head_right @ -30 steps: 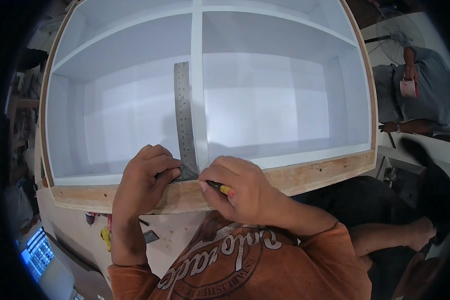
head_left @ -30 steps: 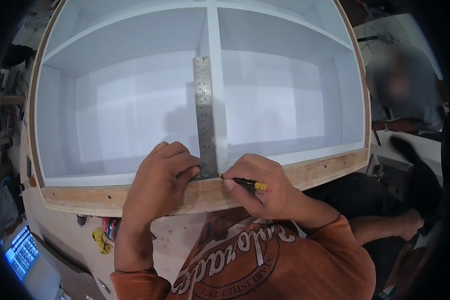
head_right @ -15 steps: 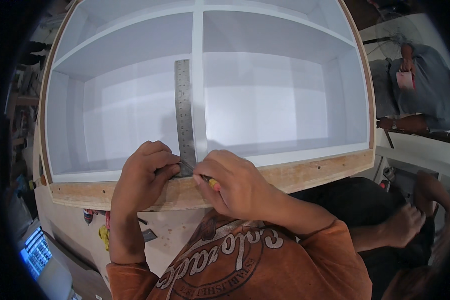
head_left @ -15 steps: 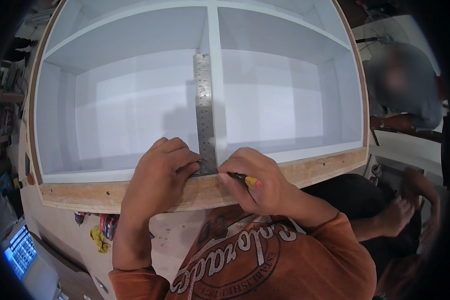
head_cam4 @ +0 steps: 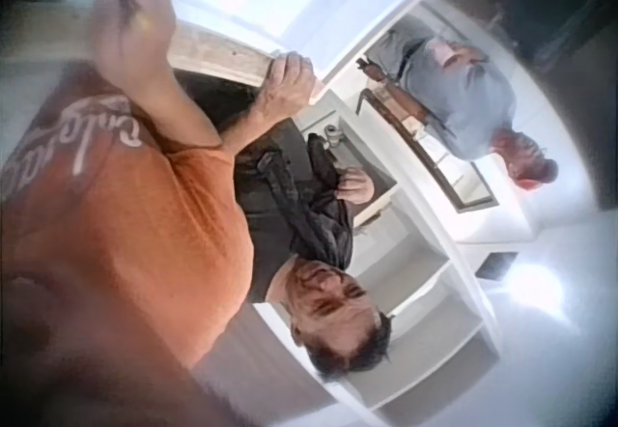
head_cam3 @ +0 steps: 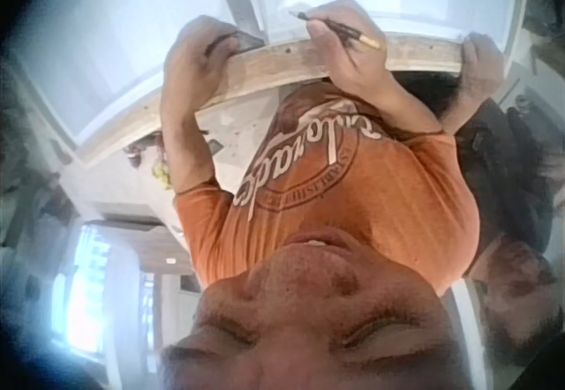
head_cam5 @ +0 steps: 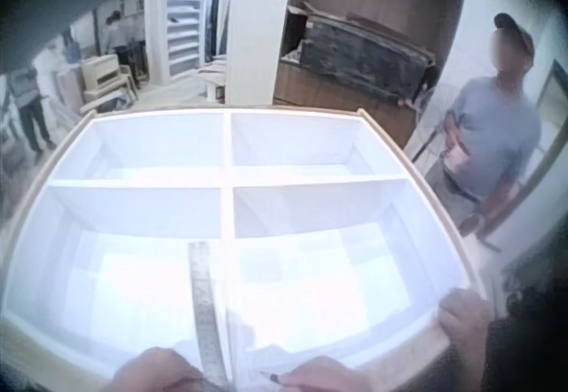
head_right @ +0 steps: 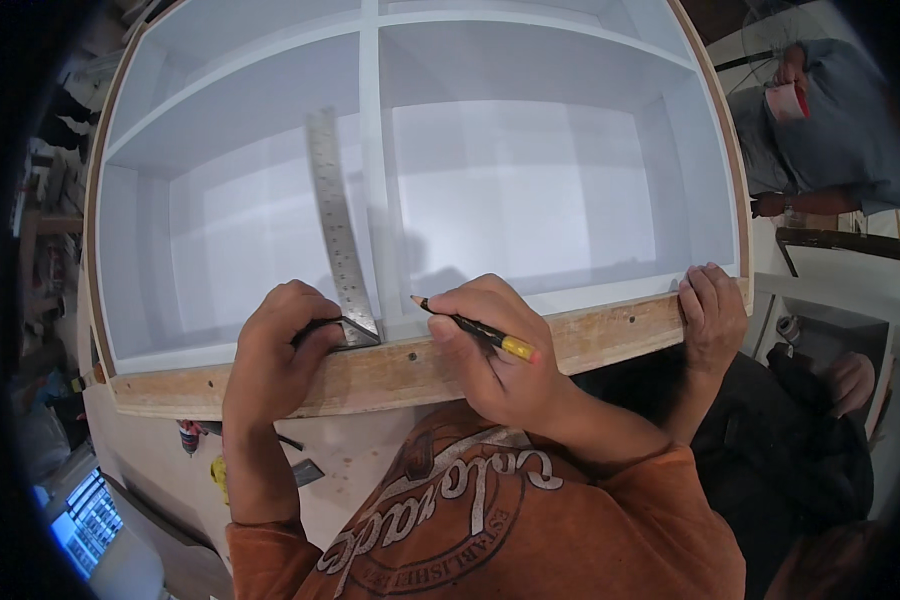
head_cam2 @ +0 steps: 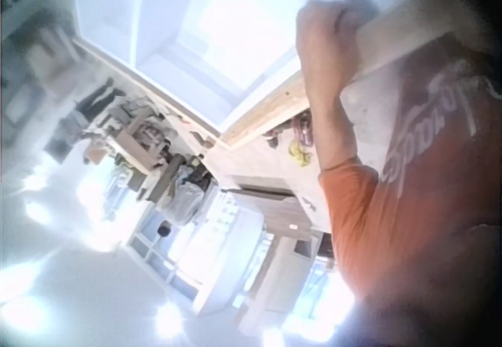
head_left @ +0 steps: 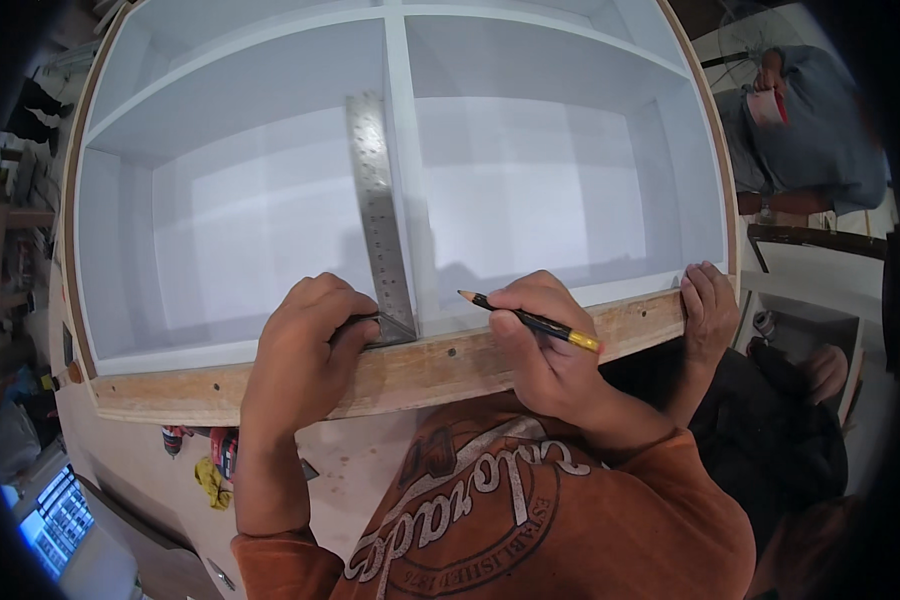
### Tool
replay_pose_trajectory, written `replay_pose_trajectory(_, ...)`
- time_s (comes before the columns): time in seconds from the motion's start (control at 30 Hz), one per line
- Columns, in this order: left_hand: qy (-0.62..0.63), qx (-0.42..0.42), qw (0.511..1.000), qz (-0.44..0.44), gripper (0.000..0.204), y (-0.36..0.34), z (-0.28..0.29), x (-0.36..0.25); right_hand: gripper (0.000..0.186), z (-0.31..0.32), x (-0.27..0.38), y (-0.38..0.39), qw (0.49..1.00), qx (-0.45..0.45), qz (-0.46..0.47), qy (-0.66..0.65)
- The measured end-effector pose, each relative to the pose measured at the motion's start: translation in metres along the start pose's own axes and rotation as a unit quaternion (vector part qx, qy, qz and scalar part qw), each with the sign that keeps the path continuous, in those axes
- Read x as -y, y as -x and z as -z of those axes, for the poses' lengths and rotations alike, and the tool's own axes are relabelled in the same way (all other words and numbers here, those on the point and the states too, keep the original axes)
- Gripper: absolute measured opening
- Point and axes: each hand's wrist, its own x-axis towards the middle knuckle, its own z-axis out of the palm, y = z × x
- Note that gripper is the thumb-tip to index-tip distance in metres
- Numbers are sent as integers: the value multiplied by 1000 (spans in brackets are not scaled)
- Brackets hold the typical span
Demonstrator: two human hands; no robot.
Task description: The person uses a metal ruler and a pencil to measure and mark multiple points along the front edge of a white cabinet. They reposition the ruler several times to ensure alignment and make precise marks on the wood.
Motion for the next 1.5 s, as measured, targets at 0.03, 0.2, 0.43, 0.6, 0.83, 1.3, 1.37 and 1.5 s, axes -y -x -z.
replay_pose_trajectory(0.03,-3,2,1000,0,13,0,1,-2,15,0,-1,-2,1000,-3,0,-2)
replay_pose_trajectory(0.2,-2,19,1000,4,19,2,8,-7,21,0,-3,-10,998,9,51,21)
replay_pose_trajectory(0.43,50,42,997,33,12,8,13,-17,20,0,-6,-9,997,7,70,13)
replay_pose_trajectory(0.6,72,45,996,15,15,16,6,-2,23,-2,-9,-11,995,11,93,25)
replay_pose_trajectory(0.83,18,38,999,-23,19,16,4,-10,22,-1,-7,-10,994,37,94,50)
replay_pose_trajectory(1.3,-64,17,993,-99,21,16,0,-8,16,0,-8,-10,996,70,42,23)
replay_pose_trajectory(1.37,-70,18,992,-105,21,15,0,-8,15,2,-8,-9,996,73,36,24)
replay_pose_trajectory(1.5,-77,11,990,-115,22,14,-1,-7,15,4,-7,-11,995,92,16,33)
